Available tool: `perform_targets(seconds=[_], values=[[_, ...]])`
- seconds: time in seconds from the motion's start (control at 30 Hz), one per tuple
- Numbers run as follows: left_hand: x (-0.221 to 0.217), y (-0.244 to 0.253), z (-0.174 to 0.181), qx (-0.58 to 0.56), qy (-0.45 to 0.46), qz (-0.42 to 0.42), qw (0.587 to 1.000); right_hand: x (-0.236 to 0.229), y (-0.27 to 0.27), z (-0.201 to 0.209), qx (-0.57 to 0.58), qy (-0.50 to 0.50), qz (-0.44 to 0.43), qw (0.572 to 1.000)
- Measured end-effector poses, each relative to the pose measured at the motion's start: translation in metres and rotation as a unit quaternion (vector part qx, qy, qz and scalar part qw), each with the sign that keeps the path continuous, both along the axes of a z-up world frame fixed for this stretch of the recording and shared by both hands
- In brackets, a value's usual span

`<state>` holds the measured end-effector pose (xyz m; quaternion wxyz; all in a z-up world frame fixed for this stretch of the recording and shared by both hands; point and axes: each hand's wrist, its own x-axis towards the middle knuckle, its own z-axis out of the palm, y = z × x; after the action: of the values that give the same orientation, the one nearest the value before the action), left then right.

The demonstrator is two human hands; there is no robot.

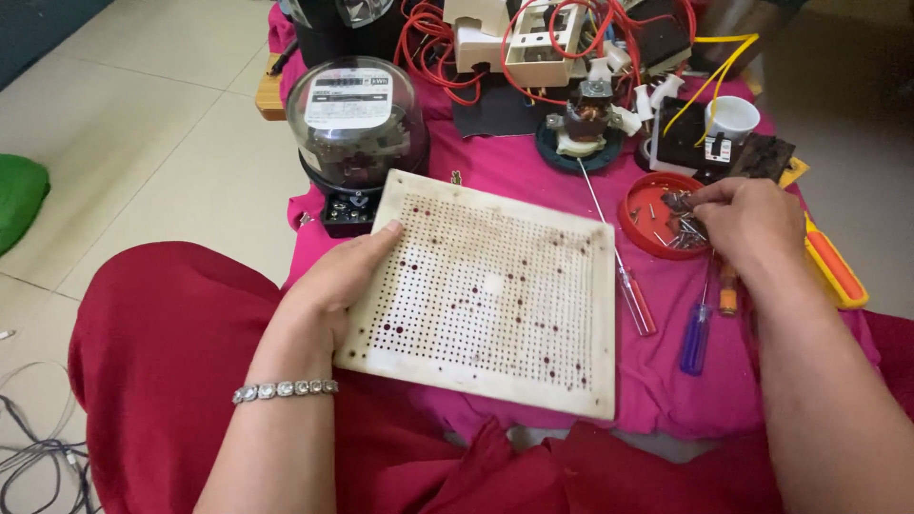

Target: Disassembling and inspecting the internal components of an electric meter and a circuit board using a screwdriver.

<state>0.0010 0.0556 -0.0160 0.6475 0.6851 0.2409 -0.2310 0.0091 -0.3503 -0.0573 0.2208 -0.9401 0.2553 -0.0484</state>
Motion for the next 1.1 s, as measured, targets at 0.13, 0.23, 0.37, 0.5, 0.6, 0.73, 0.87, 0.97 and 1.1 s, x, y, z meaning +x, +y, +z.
perform_targets(seconds=[0.13,0.23,0.37,0.5,0.6,0.73,0.87,0.97,1.1], values=[[-0.003,-0.002,0.001,-0.036,-0.007,0.04,0.999,0.002,0.006,-0.004,-0.007,0.01,0.015,1.0],[-0.005,-0.003,-0.001,-0.036,0.0,0.057,0.998,0.01,0.004,-0.022,-0.067,-0.03,0.092,0.993],[-0.013,-0.013,0.002,0.007,-0.003,0.056,0.998,0.007,0.019,-0.014,-0.044,0.022,0.104,0.993],[-0.017,-0.028,-0.02,-0.013,-0.055,0.063,0.996,-0.003,0.018,-0.003,-0.036,0.026,0.068,0.997],[-0.025,-0.045,-0.014,0.007,-0.013,0.066,0.998,-0.016,0.008,0.006,-0.054,0.018,0.013,0.998],[-0.023,-0.045,-0.029,-0.008,-0.038,0.077,0.996,-0.031,-0.029,-0.02,-0.099,-0.039,0.015,0.994],[-0.022,-0.036,-0.037,0.062,-0.081,0.078,0.992,-0.045,-0.021,-0.017,-0.092,-0.028,-0.001,0.995],[-0.017,-0.03,-0.043,0.131,-0.106,0.062,0.984,-0.05,0.001,0.003,-0.045,0.025,-0.016,0.999],[-0.015,-0.031,-0.046,0.154,-0.1,0.052,0.981,-0.05,-0.005,-0.007,-0.027,0.019,0.014,0.999]])
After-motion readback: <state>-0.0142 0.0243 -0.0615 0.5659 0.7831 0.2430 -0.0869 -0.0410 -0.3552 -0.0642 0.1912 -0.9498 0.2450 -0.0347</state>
